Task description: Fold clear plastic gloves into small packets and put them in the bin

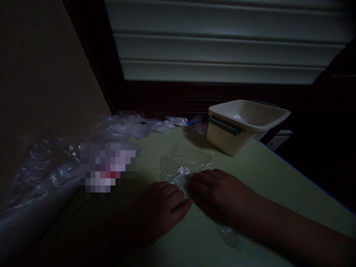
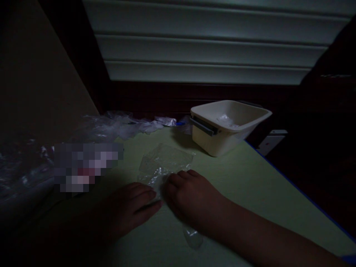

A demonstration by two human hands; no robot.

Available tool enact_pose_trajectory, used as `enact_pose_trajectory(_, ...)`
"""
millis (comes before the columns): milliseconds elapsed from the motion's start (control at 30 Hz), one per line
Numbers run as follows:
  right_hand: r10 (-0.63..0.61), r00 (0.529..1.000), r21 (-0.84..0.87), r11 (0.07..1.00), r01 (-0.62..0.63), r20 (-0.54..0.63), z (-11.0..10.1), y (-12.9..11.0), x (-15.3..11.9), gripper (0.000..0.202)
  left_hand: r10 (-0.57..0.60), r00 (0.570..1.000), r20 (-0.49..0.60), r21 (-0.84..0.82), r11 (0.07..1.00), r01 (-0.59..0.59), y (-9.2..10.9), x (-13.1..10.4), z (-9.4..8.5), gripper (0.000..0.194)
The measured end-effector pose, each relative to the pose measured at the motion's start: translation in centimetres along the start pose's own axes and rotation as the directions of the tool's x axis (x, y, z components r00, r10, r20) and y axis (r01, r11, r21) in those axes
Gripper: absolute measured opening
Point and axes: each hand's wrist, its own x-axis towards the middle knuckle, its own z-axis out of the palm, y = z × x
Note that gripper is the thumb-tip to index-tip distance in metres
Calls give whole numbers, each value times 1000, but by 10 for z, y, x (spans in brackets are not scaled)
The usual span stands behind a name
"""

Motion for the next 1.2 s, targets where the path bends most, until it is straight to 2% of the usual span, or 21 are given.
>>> enact_pose_trajectory(300, -60, 998, 65, 996, 60, 1, -8, -2, -1, 12, -92, 996, -10, -103, 991, 91, 0, 0, 1, 13)
enact_pose_trajectory(500, -127, 992, 139, 982, 124, 11, -9, -5, -1, 22, -53, 999, -12, -93, 994, 52, -2, -2, 6, 10)
enact_pose_trajectory(633, -125, 992, 110, 986, 122, 16, -2, 1, -2, 30, -63, 998, 2, -83, 995, 63, -2, -1, 4, 8)
enact_pose_trajectory(767, -84, 995, 103, 991, 89, -49, 3, 4, -2, 41, -82, 996, 19, -88, 993, 83, 0, 1, 0, 12)
enact_pose_trajectory(867, 34, 998, 80, 996, -29, -61, 1, 2, 1, 26, -97, 994, 43, -97, 990, 101, 1, 2, -3, 12)
enact_pose_trajectory(933, 61, 997, 55, 997, -57, -57, -3, 1, 4, 10, -106, 993, 50, -106, 988, 110, 2, 3, -4, 13)
enact_pose_trajectory(1200, -51, 998, 115, 992, 55, -34, 2, 4, 4, 10, -54, 998, -13, -59, 997, 53, -3, -4, 4, 13)
